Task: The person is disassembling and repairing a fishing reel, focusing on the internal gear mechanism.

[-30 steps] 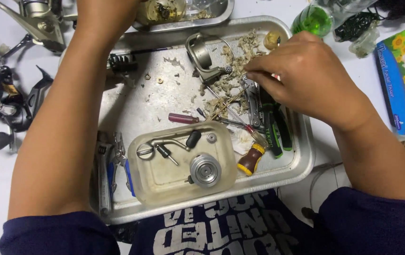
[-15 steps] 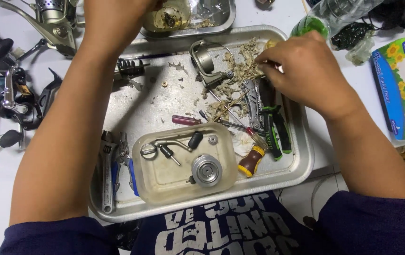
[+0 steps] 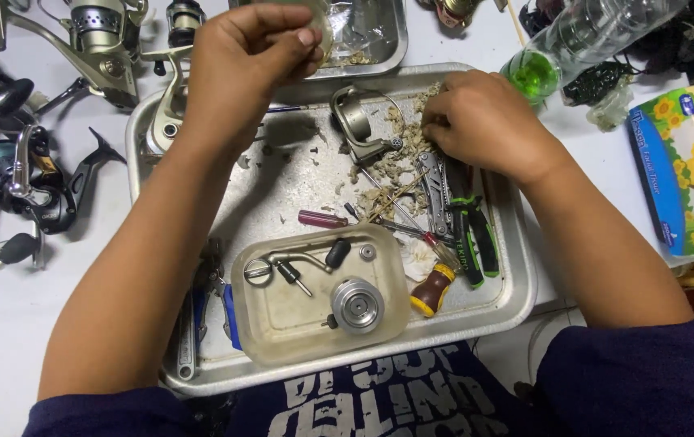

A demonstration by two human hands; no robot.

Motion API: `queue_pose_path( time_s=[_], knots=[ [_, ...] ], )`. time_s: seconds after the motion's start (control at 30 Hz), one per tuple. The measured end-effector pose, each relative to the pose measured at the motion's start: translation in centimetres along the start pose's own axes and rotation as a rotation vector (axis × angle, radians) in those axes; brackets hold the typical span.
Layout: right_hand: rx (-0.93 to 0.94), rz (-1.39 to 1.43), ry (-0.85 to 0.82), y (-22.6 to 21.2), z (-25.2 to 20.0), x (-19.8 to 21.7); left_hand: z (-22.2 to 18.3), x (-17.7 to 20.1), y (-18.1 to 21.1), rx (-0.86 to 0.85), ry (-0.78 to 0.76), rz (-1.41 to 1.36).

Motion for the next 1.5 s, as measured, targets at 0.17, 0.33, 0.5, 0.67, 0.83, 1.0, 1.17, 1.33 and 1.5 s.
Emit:
queue_pose_path(
  time_s=[0.17,0.33,0.5,0.67,0.83,1.0,1.17,1.33,1.5],
  knots=[
    [0.006,0.227,0.044,-0.3,-1.2,2.3,-0.8,0.3,-0.3,0.032,0.007,0.012],
    [-0.110,0.426,0.077,-0.9,-2.7,4.1,-1.1,0.5,-0.5,0.042,-0.004,0.027],
    [-0.065,0.629,0.210,-1.6,-3.1,5.4,-1.6,0.1,-0.4,0.117,-0.003,0.017],
    [-0.051,0.821,0.282,-2.1,-2.3,5.6,-2.4,-0.4,0.6,0.186,0.014,0.004],
    [-0.038,0.982,0.306,-4.2,-0.8,6.3,-2.9,-0.9,0.5,0.220,-0.007,-0.028],
    [0.148,0.896,0.583,-6.8,0.7,6.2,-3.1,-1.7,-1.0,0.082,0.001,-0.173],
    [0.280,0.805,0.704,-8.7,0.9,5.9,-3.5,-2.3,-1.0,0.117,0.032,-0.203],
    [0.291,0.882,0.675,-9.2,0.4,5.7,-3.7,-2.2,-0.7,0.114,0.039,-0.169],
    [0.170,1.163,0.628,-7.8,1.1,3.6,-3.9,-2.5,-0.5,0.107,0.011,-0.142]
  ],
)
Point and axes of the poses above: each hand's wrist, its own z-axis towards the middle knuckle, its own x-axis out of the back of the hand, y = z × x, the point moved 4 cm from there along z, towards the middle knuckle, and after that the axes turned 3 degrees about z, right-handed, at the moved point
